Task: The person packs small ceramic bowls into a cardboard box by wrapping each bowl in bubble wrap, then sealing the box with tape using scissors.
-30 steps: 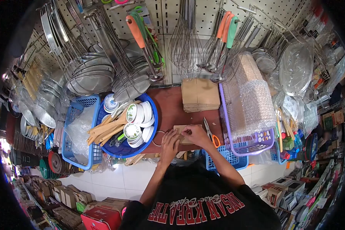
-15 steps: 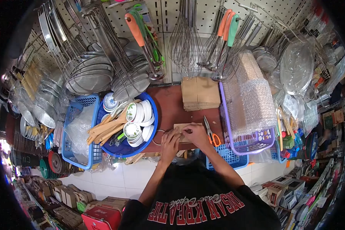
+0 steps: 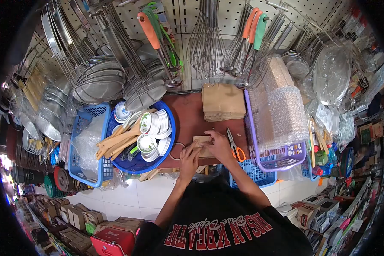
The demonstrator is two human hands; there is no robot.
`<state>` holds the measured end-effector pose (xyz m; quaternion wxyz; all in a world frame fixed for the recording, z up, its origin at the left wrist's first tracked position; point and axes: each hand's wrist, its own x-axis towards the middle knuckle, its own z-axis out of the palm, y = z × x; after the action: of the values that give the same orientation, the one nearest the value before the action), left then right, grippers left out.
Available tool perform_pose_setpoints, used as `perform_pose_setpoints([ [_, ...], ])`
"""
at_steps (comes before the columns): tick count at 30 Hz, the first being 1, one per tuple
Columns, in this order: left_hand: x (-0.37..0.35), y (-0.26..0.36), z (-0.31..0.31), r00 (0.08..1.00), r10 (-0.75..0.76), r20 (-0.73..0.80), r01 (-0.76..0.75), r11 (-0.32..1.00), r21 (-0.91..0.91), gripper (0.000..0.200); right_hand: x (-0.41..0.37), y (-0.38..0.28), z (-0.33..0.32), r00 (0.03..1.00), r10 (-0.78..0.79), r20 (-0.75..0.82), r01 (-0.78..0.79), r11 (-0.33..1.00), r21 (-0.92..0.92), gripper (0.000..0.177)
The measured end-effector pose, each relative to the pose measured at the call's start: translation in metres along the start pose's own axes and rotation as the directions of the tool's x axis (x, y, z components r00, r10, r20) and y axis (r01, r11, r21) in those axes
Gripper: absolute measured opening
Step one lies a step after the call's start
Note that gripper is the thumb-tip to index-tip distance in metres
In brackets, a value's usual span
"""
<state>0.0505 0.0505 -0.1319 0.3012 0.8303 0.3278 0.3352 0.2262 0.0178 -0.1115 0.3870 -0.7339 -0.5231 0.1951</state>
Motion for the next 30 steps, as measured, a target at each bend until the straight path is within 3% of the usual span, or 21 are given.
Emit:
perform_pose_setpoints([
  [14,0.004,0.003,-0.003,0.997,-0.07,0.024,0.072,0.992,-0.1,0.022,0.001,0.006,0.005,0.999,0.034,-0.026,-0.033,0.999,0.038,0.035],
  [21,0.004,0.007,-0.003,0.999,-0.044,0.02,0.045,0.998,-0.047,0.022,0.001,-0.012,-0.007,0.998,0.063,0.03,-0.063,0.998,-0.022,0.029],
  [26,0.002,0.001,0.0,0.999,-0.036,0.01,0.036,0.997,-0.065,0.027,0.0,0.0,0.001,0.998,0.049,-0.03,-0.048,0.998,0.032,0.025],
  [30,0.01,0.006,-0.013,0.981,-0.017,0.191,0.009,0.999,0.039,0.043,0.001,-0.002,-0.003,0.999,0.032,-0.015,-0.031,0.999,0.038,0.023],
])
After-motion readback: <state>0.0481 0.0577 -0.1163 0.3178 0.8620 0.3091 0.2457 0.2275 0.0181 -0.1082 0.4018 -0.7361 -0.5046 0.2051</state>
